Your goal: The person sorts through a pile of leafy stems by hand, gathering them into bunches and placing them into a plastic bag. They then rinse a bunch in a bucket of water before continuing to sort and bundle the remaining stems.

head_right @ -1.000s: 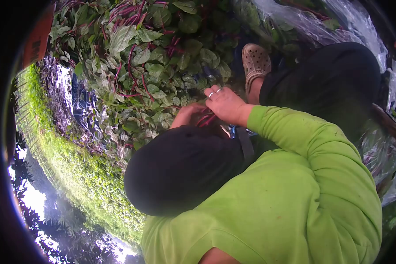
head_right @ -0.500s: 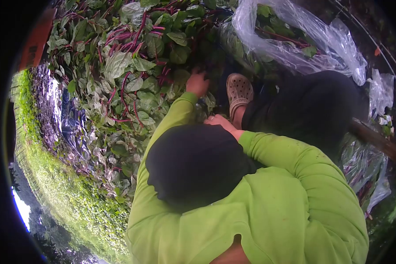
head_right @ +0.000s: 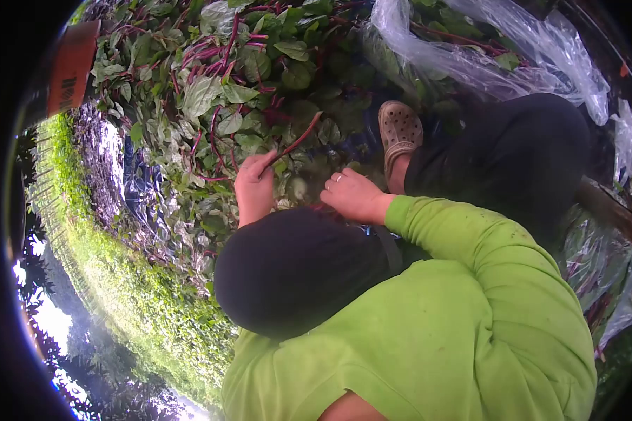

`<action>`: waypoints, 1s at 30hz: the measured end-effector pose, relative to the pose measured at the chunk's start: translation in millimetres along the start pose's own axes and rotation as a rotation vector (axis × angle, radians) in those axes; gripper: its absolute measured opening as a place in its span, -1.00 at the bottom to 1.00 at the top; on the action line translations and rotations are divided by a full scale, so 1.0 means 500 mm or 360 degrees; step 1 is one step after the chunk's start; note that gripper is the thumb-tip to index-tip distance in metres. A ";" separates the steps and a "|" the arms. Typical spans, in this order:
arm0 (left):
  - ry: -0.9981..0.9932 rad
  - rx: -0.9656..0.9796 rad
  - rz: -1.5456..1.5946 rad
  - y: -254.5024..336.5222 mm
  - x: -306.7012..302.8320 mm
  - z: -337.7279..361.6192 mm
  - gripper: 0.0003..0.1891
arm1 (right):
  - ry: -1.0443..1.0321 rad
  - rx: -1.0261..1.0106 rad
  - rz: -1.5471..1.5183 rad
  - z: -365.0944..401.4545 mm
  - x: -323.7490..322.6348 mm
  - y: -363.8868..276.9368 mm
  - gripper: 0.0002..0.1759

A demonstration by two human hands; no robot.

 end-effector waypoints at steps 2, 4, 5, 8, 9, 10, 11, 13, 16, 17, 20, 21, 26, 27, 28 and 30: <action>-0.0050 -0.0023 -0.0182 -0.046 -0.019 0.036 -0.61 | 0.0396 -0.0212 0.0091 -0.002 -0.041 -0.018 -0.79; -0.0256 -0.0247 0.0203 -0.121 0.017 0.098 -0.62 | 0.0607 -0.0339 0.0136 0.004 -0.069 -0.034 -0.80; -0.0351 -0.0357 0.0402 -0.151 0.039 0.128 -0.63 | 0.0605 -0.0286 0.0167 0.003 -0.076 -0.028 -0.80; -0.0703 -0.1127 0.0792 -0.208 0.081 0.213 -0.61 | 0.0486 -0.0181 0.0175 -0.002 -0.060 -0.019 -0.80; -0.0515 -0.1041 0.0729 -0.218 0.062 0.205 -0.62 | 0.0380 -0.0159 0.0144 0.001 -0.035 -0.014 -0.80; -0.0328 -0.0950 0.0661 -0.233 0.046 0.195 -0.62 | 0.0274 -0.0141 0.0120 0.003 -0.015 -0.008 -0.81; -0.0138 -0.0855 0.0591 -0.247 0.030 0.180 -0.63 | 0.0170 -0.0128 0.0105 0.003 0.002 0.003 -0.81; 0.0594 -0.0680 0.0208 -0.281 -0.041 0.149 -0.70 | 0.0192 -0.0251 0.0057 -0.005 -0.004 -0.002 -0.77; 0.1163 -0.0429 -0.0269 -0.248 -0.123 0.096 -0.77 | 0.0106 -0.0353 0.0023 -0.019 -0.007 -0.017 -0.53; 0.1213 -0.0278 -0.0282 -0.238 -0.119 0.072 -0.80 | 0.0065 -0.0351 0.0006 -0.024 -0.006 -0.024 -0.49; 0.1196 -0.0223 -0.0543 -0.215 -0.097 0.024 -0.83 | 0.0153 -0.0337 0.0061 -0.038 -0.017 -0.043 -0.55; 0.1159 -0.0210 -0.0698 -0.206 -0.095 0.013 -0.83 | 0.0135 -0.0348 0.0083 -0.042 -0.010 -0.043 -0.60; 0.0992 -0.0390 -0.0451 -0.222 -0.101 0.036 -0.84 | 0.0119 -0.0366 0.0142 -0.051 0.001 -0.051 -0.77; 0.0958 -0.0443 -0.0375 -0.230 -0.108 0.054 -0.84 | 0.0142 -0.0401 0.0193 -0.050 0.003 -0.052 -0.79; 0.0923 -0.0496 -0.0302 -0.235 -0.115 0.074 -0.85 | 0.0164 -0.0438 0.0241 -0.050 0.007 -0.053 -0.80; 0.0934 -0.0586 -0.0198 -0.241 -0.132 0.118 -0.86 | 0.0235 -0.0493 0.0252 -0.052 0.014 -0.058 -0.82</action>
Point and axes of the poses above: each hand's wrist, its own z-axis away from the middle knuckle, its own x-axis out of the palm, y = z × x, the point moved 8 cm from there along -z, towards the middle knuckle, and after that the axes turned 14 degrees about y, right-handed, at the moved point
